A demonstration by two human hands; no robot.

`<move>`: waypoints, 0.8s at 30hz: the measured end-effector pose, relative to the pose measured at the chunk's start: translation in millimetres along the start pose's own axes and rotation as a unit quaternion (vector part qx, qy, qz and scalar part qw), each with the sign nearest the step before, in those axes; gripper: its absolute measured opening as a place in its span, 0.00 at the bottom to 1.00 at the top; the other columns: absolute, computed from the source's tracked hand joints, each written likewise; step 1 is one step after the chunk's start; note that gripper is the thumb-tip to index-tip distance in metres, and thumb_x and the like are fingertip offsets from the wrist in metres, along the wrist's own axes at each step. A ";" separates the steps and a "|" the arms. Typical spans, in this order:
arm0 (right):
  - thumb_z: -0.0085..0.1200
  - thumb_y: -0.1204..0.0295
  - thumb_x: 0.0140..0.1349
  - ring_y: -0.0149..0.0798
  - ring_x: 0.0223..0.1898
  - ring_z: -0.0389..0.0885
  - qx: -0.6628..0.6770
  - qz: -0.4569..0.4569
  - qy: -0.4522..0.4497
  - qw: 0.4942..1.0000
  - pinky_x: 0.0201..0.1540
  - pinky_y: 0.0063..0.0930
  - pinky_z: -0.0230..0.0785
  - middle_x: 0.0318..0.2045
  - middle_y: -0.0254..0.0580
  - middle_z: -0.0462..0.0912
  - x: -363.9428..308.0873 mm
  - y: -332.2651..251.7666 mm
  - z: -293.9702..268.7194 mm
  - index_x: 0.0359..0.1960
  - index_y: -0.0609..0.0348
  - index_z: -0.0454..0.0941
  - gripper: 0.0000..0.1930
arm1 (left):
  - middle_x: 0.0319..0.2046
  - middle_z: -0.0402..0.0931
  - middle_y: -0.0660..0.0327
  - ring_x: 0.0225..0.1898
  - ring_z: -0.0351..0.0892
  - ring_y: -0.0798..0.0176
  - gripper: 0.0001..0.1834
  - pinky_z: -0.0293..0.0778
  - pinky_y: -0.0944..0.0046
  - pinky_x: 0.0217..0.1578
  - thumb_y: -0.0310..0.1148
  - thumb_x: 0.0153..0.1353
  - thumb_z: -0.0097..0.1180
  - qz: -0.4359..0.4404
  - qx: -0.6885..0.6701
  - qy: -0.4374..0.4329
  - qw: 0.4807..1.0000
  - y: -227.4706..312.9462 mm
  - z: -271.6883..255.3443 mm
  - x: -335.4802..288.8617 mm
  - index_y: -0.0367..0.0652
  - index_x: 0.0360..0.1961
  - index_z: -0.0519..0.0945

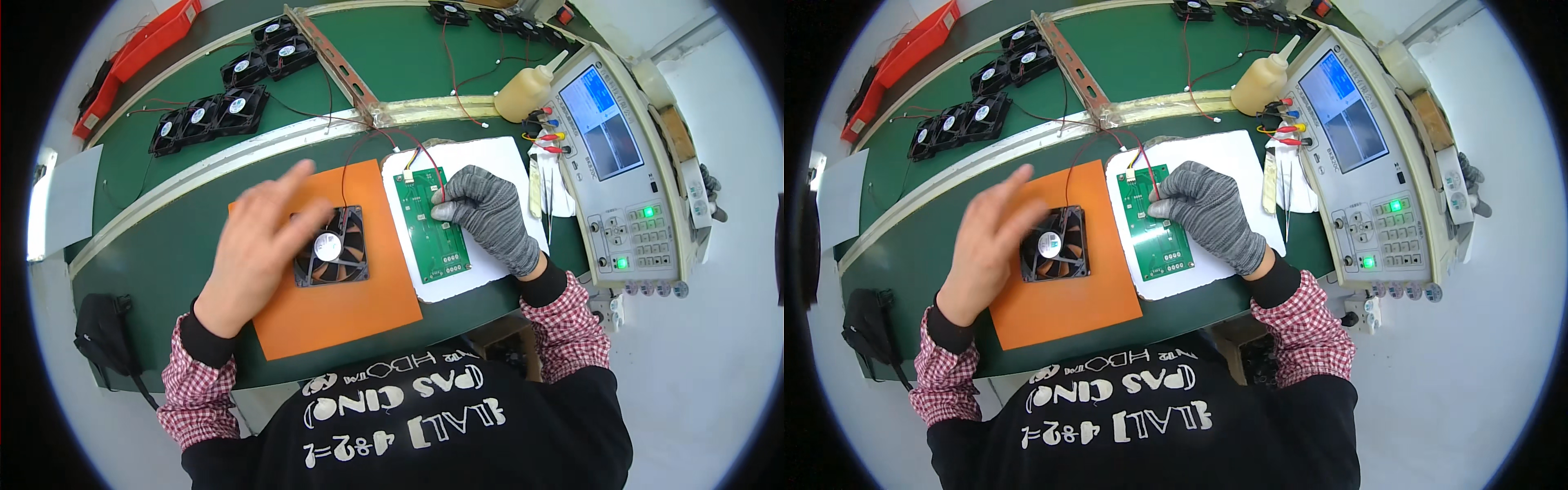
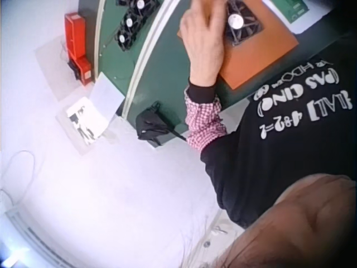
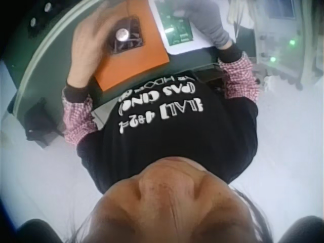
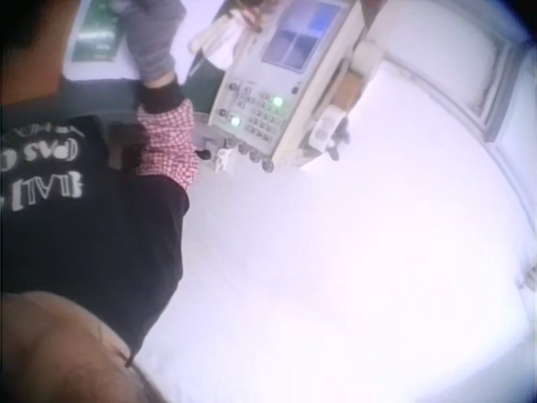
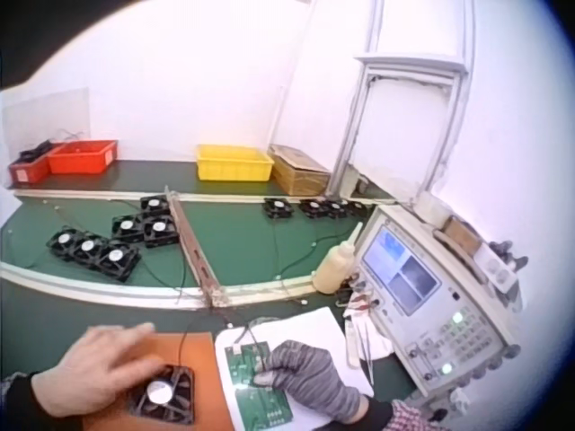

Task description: The person tests a series of small black cooling fans by connecting them to a green circuit board using red and black wires. They pick up each fan from a tray, connect the wires to the board, and then place the fan back on the tray after the test.

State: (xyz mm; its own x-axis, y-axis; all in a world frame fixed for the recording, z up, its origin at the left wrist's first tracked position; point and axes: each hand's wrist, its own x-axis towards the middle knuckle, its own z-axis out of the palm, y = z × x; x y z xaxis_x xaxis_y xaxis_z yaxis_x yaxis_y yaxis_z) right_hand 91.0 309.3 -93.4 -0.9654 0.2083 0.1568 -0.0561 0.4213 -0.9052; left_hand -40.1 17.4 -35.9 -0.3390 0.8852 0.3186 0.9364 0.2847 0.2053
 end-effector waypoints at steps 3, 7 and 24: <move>0.70 0.78 0.47 0.31 0.34 0.80 0.006 0.006 -0.007 1.000 0.38 0.25 0.73 0.29 0.37 0.79 2.2 -0.6 3.5 0.30 0.62 0.82 0.09 | 0.60 0.65 0.46 0.57 0.68 0.40 0.33 0.66 0.52 0.59 0.31 0.50 0.63 -0.093 -0.124 0.030 0.987 -9.7 10.3 -14.0 0.36 0.59 0.68; 0.69 0.79 0.46 0.33 0.35 0.80 -0.050 -0.057 -0.009 0.997 0.39 0.26 0.74 0.30 0.38 0.77 4.0 1.2 1.8 0.28 0.63 0.82 0.08 | 0.57 0.63 0.45 0.59 0.63 0.41 0.55 0.62 0.49 0.59 0.42 0.36 0.76 -0.085 -0.150 -0.021 0.985 11.8 24.2 -9.3 0.35 0.65 0.61; 0.69 0.74 0.45 0.42 0.36 0.76 -0.066 -0.102 -0.042 0.992 0.42 0.34 0.70 0.29 0.40 0.75 9.7 9.2 0.4 0.25 0.60 0.82 0.08 | 0.37 0.72 0.58 0.35 0.72 0.59 0.26 0.72 0.62 0.31 0.50 0.60 0.60 0.322 0.367 0.518 0.702 29.6 -33.1 -32.0 0.40 0.46 0.69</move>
State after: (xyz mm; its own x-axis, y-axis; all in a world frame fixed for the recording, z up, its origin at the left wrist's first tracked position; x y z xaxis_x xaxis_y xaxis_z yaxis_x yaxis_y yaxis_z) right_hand 81.0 314.9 -100.4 -0.9557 0.0343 0.2922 -0.2236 0.5606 -0.7973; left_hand -4.6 -14.7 -9.5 0.6477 0.2823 0.7076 0.5924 0.3974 -0.7008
